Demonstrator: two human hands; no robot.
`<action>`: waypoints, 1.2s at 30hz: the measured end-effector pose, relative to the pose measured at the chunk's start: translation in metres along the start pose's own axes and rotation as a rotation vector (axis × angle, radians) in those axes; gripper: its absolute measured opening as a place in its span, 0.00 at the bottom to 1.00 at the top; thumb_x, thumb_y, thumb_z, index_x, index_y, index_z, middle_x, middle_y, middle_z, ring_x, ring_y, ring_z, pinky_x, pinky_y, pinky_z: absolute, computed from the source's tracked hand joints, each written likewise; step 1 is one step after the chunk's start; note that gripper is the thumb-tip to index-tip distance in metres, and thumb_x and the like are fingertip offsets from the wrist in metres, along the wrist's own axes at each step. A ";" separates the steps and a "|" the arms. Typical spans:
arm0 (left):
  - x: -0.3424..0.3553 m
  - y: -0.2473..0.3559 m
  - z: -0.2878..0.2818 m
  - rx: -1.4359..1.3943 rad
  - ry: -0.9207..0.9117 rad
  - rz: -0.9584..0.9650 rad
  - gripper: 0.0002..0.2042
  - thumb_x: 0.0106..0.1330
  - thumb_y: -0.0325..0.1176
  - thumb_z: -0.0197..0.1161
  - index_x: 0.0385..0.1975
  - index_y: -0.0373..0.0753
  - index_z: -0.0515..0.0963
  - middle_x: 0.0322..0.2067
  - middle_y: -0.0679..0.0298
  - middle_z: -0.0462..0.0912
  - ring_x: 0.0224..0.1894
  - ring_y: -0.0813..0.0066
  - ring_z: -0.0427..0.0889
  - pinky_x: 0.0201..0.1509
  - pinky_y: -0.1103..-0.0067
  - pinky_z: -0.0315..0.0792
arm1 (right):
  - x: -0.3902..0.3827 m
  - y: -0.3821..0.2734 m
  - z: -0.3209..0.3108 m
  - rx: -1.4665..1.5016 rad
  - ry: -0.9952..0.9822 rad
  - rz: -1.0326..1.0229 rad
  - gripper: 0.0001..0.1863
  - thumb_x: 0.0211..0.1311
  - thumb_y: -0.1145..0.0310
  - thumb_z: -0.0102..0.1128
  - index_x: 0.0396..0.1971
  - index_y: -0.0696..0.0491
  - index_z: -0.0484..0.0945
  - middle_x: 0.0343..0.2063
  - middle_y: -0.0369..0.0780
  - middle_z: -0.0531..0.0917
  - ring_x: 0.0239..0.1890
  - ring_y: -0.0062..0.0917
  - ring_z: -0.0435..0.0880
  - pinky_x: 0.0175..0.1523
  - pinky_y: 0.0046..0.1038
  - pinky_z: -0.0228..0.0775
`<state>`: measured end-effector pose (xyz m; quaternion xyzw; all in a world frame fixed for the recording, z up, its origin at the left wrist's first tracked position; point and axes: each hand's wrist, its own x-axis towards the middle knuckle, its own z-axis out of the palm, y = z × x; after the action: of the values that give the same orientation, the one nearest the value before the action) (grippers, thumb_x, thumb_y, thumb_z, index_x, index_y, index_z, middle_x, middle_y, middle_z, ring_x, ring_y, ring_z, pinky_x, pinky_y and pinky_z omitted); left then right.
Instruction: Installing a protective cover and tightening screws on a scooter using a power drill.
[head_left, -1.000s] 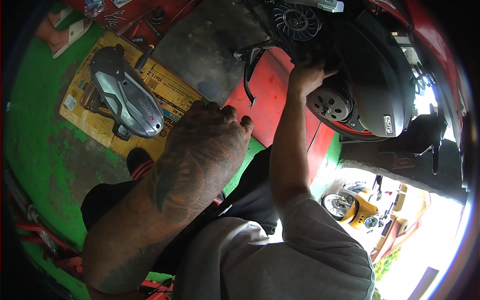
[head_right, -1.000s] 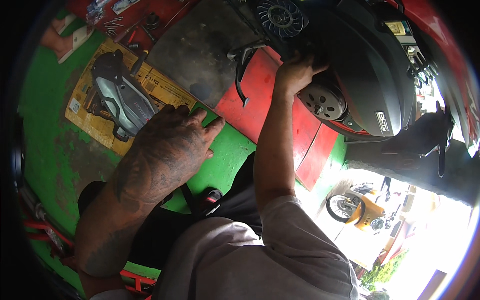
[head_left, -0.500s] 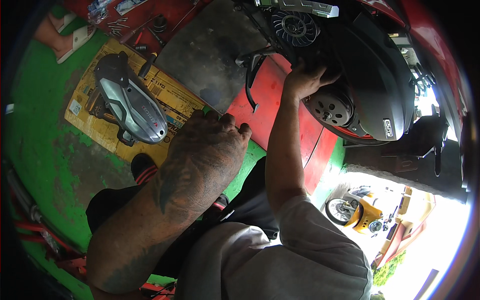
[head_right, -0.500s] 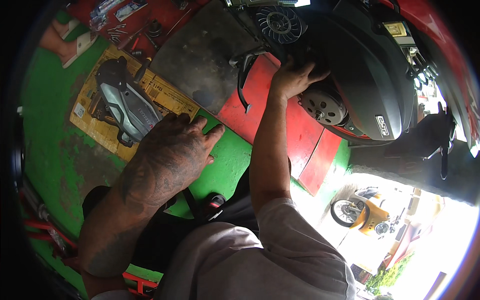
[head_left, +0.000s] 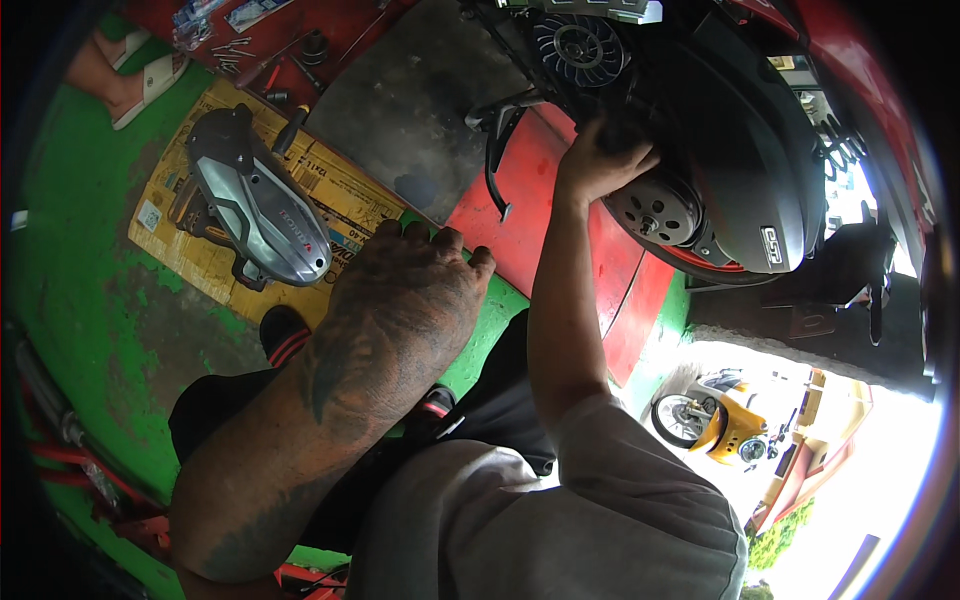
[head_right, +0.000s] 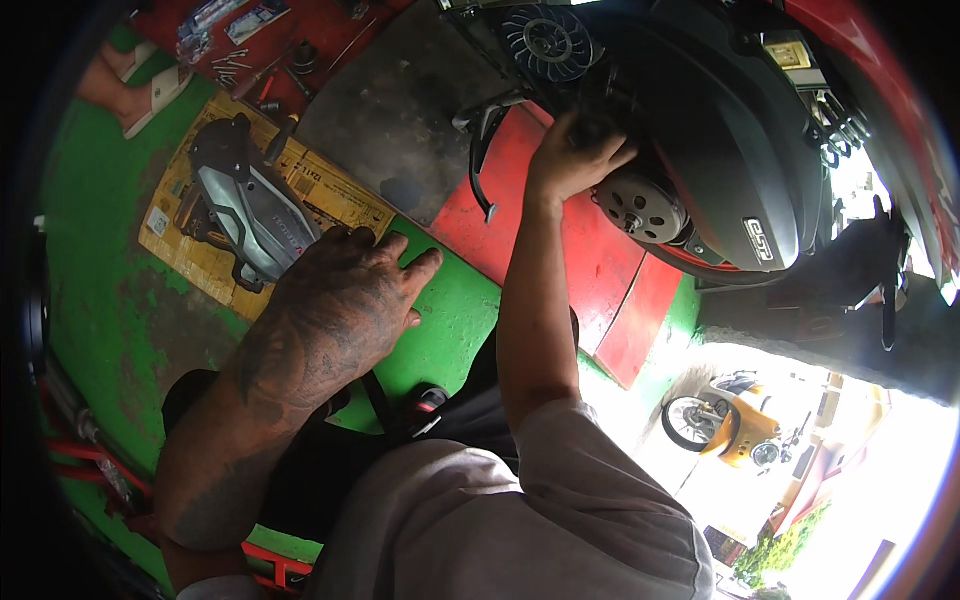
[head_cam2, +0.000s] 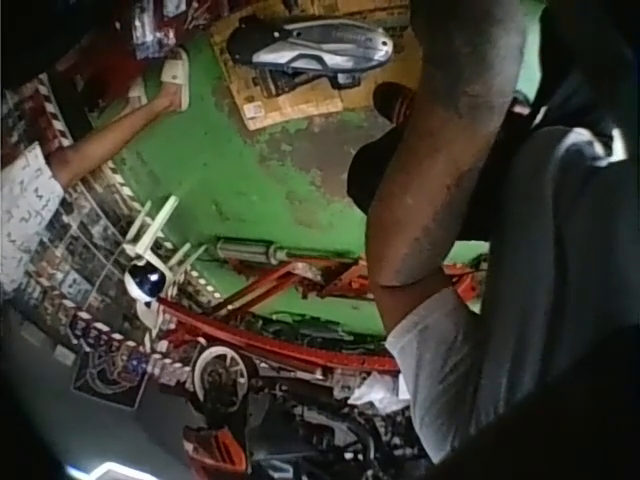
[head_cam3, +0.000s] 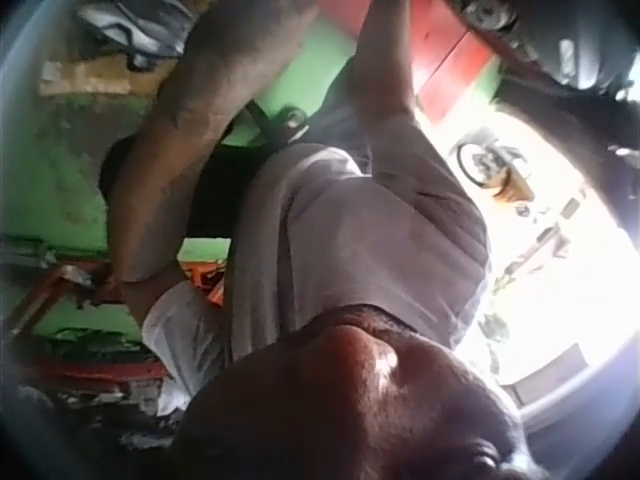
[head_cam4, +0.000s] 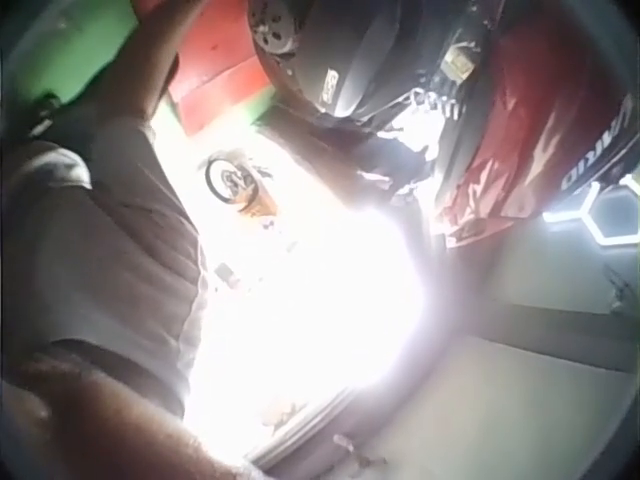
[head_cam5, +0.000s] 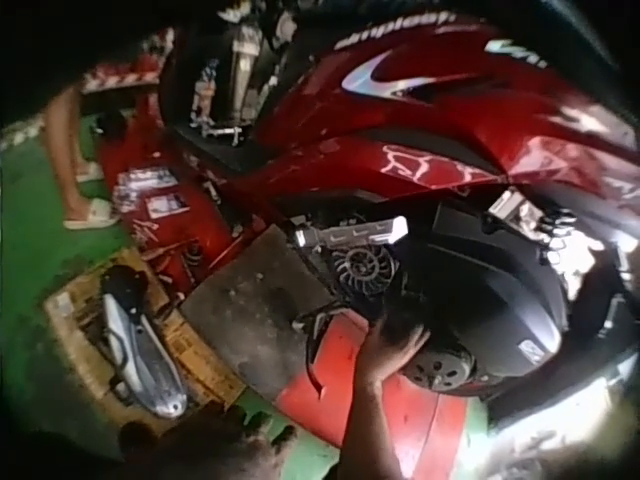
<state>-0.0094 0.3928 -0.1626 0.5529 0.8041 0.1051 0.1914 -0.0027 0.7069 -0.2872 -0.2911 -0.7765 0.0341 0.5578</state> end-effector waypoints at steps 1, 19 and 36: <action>0.001 -0.001 0.000 0.008 -0.017 0.006 0.24 0.70 0.44 0.64 0.62 0.39 0.74 0.50 0.57 0.81 0.55 0.61 0.81 0.63 0.65 0.72 | 0.001 -0.008 -0.006 0.101 -0.022 -0.043 0.17 0.62 0.68 0.69 0.47 0.57 0.76 0.45 0.45 0.80 0.43 0.39 0.80 0.43 0.43 0.75; 0.003 -0.002 -0.004 -0.024 -0.086 0.011 0.24 0.70 0.43 0.63 0.63 0.41 0.74 0.53 0.55 0.81 0.56 0.60 0.80 0.63 0.64 0.72 | 0.059 -0.008 -0.017 1.744 -0.414 1.321 0.31 0.59 0.32 0.63 0.51 0.40 0.82 0.55 0.30 0.84 0.50 0.28 0.81 0.57 0.38 0.74; 0.006 -0.013 0.006 -0.015 -0.039 0.002 0.25 0.69 0.45 0.64 0.62 0.39 0.74 0.50 0.57 0.81 0.54 0.61 0.81 0.62 0.66 0.72 | 0.042 0.012 0.007 1.562 -0.488 1.020 0.32 0.65 0.25 0.46 0.47 0.38 0.81 0.57 0.29 0.83 0.37 0.20 0.79 0.31 0.25 0.70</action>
<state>-0.0198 0.3935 -0.1740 0.5544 0.7988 0.1006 0.2110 -0.0125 0.7396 -0.2590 -0.1248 -0.4094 0.8391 0.3356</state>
